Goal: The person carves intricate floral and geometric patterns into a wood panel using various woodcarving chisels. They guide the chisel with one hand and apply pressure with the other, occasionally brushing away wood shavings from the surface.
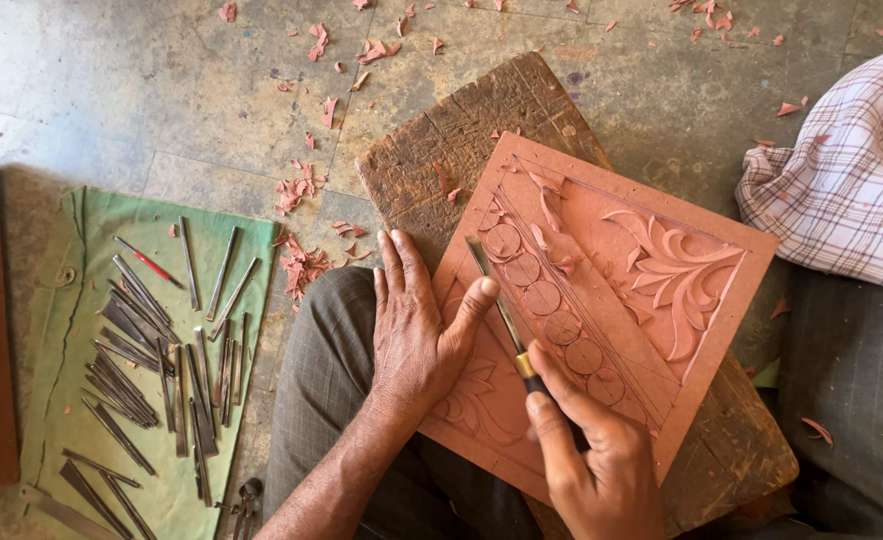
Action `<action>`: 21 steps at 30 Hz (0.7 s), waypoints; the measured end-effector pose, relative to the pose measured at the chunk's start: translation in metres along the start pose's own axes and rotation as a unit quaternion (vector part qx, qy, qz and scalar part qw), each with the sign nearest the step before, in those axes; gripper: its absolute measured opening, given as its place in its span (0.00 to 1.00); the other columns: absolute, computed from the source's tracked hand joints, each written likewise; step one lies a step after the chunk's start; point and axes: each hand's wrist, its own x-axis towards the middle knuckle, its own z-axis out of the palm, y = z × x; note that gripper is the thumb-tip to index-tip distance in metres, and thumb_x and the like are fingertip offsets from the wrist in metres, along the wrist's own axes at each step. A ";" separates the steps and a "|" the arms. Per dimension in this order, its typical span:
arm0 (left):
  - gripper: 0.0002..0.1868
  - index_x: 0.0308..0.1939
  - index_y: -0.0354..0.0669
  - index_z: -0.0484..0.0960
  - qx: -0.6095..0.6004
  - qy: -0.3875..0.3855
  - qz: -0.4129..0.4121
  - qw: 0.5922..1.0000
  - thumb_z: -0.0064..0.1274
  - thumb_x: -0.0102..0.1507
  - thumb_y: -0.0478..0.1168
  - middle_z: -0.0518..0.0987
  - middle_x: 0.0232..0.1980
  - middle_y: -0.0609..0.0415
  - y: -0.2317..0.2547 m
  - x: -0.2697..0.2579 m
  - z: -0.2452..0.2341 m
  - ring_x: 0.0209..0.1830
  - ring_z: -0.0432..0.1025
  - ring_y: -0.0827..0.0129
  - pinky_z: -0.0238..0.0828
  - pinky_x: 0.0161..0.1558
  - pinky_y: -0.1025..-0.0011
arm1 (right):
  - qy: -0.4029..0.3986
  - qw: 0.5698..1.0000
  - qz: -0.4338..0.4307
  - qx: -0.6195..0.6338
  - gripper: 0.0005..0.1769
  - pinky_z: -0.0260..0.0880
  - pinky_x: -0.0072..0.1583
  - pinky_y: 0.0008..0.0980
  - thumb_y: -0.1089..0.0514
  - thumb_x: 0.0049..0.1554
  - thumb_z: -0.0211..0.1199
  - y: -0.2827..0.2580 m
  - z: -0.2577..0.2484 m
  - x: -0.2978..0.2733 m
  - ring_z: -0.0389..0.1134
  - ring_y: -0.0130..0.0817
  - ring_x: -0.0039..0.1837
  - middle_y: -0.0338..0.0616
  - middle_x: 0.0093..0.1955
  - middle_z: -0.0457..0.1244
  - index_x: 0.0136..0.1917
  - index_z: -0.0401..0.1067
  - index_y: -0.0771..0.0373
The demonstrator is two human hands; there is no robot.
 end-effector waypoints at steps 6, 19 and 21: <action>0.79 0.75 0.17 0.38 0.040 -0.040 -0.009 0.998 0.60 0.48 0.78 0.36 0.79 0.18 0.003 0.002 -0.005 0.82 0.33 0.35 0.30 0.76 0.50 | -0.039 0.997 0.048 -0.047 0.27 0.70 0.39 0.23 0.60 0.54 0.62 0.018 -0.026 -0.011 0.69 0.22 0.31 0.42 0.28 0.69 0.68 0.73 0.52; 0.76 0.75 0.16 0.39 0.029 -0.008 0.001 1.000 0.60 0.53 0.76 0.39 0.79 0.16 0.003 0.002 -0.001 0.82 0.37 0.33 0.33 0.77 0.49 | -0.044 0.991 0.121 -0.045 0.28 0.61 0.31 0.23 0.55 0.56 0.65 0.013 -0.022 0.005 0.59 0.20 0.26 0.40 0.23 0.67 0.70 0.75 0.46; 0.75 0.75 0.16 0.40 0.040 -0.010 0.002 0.999 0.59 0.53 0.77 0.40 0.78 0.16 0.003 0.003 0.000 0.82 0.37 0.34 0.33 0.77 0.49 | -0.044 0.987 0.146 -0.057 0.27 0.60 0.31 0.24 0.55 0.56 0.66 0.011 -0.023 0.006 0.60 0.21 0.25 0.42 0.23 0.67 0.69 0.76 0.44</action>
